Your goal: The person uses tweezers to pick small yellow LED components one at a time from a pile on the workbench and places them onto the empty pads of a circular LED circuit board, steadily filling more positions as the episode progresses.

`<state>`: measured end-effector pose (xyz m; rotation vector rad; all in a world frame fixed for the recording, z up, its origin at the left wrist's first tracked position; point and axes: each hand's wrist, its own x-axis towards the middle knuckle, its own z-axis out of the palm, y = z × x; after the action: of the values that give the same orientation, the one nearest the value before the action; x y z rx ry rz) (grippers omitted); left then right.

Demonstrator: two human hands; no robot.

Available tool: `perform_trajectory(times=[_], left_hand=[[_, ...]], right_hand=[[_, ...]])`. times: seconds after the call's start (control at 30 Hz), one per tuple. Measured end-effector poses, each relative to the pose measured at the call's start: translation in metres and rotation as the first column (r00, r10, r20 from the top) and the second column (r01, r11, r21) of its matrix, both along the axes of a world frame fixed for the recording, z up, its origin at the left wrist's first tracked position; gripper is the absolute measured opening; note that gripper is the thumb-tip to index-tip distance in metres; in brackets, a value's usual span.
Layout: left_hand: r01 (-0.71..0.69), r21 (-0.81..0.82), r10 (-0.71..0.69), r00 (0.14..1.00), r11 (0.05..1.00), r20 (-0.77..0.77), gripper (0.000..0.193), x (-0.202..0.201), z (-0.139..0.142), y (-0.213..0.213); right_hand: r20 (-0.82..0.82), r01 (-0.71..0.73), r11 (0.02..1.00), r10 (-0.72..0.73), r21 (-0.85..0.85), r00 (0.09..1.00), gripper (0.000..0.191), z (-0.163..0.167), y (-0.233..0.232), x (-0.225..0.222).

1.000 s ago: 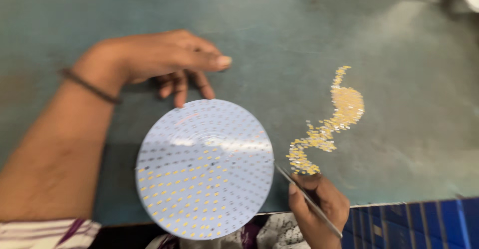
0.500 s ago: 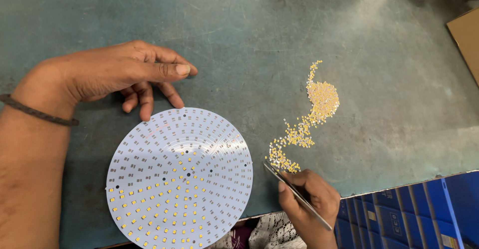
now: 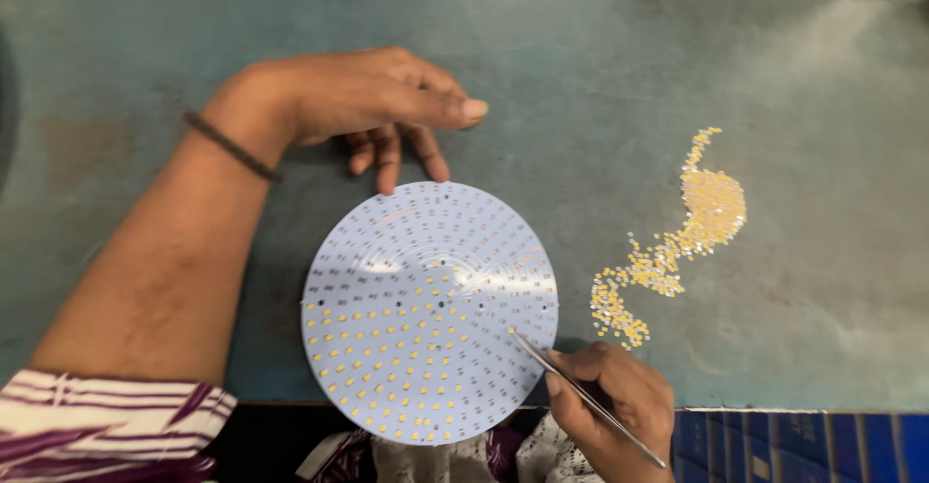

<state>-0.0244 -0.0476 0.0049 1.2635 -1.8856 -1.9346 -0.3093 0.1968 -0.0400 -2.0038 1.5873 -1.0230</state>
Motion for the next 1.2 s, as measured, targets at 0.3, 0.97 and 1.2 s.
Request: perform_trajectory(times=[0.3, 0.97, 1.2], left_hand=[[-0.013, -0.066, 0.011, 0.999, 0.998, -0.033, 0.083, -0.001, 0.003, 0.005], [-0.004, 0.042, 0.003, 1.0, 0.999, 0.023, 0.079, -0.001, -0.006, -0.004], [-0.071, 0.076, 0.064, 0.994, 0.995, 0.086, 0.077, -0.003, -0.002, -0.001]], right_hand=[[-0.059, -0.339, 0.941, 0.337, -0.019, 0.94, 0.018, 0.015, -0.042, 0.004], [0.088, 0.378, 0.926, -0.376, 0.0, 0.922, 0.011, -0.003, -0.006, -0.048], [-0.082, 0.304, 0.948, -0.312, -0.091, 0.947, 0.016, 0.002, -0.018, -0.035]])
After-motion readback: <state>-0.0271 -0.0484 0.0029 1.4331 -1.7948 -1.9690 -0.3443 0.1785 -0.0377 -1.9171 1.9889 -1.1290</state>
